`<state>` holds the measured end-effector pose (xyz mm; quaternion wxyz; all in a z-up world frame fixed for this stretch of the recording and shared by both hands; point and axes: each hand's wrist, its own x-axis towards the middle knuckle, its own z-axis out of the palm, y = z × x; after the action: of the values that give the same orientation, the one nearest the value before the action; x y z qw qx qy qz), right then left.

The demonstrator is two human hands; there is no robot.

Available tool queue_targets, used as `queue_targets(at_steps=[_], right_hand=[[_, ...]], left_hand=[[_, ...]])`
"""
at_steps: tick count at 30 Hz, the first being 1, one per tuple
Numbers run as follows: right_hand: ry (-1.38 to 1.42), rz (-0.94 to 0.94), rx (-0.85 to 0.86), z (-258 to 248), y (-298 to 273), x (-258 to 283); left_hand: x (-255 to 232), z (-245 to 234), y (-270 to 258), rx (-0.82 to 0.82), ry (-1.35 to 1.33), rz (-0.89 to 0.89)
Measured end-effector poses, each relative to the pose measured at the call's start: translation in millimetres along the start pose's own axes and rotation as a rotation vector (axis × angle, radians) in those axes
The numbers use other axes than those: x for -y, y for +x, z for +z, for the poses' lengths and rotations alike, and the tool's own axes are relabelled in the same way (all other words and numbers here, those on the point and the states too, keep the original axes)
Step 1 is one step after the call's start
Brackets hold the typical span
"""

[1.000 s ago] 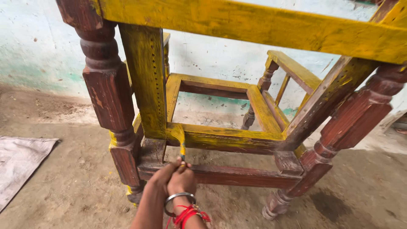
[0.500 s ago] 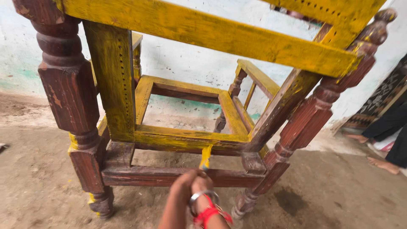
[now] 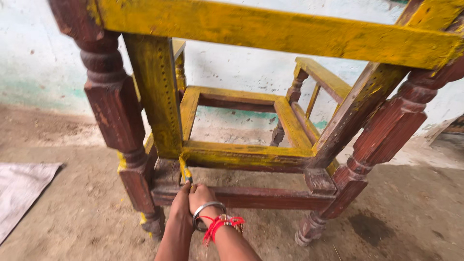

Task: The person paints a wooden chair using a brush and yellow paint, applying the paint to the frame and legs.

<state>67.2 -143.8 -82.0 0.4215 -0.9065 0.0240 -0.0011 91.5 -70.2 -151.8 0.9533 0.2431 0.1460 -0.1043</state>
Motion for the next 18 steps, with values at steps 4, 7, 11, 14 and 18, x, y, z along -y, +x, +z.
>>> queue_targets(at_steps=[4,7,11,14,18], right_hand=[[-0.003,0.107,0.026,-9,-6,-11],[0.123,0.240,-0.141,-15,-15,-32],[0.078,0.213,-0.330,-30,0,-66],[0.203,0.350,-0.407,-34,14,-78],[0.511,0.543,-0.457,-35,2,-83]], left_hand=[[12,3,13,-0.148,0.230,0.022],[29,10,19,-0.117,0.477,0.035],[51,41,10,-0.025,0.525,-0.119],[53,61,27,0.119,0.704,-0.195],[67,91,45,0.386,1.127,-0.262]])
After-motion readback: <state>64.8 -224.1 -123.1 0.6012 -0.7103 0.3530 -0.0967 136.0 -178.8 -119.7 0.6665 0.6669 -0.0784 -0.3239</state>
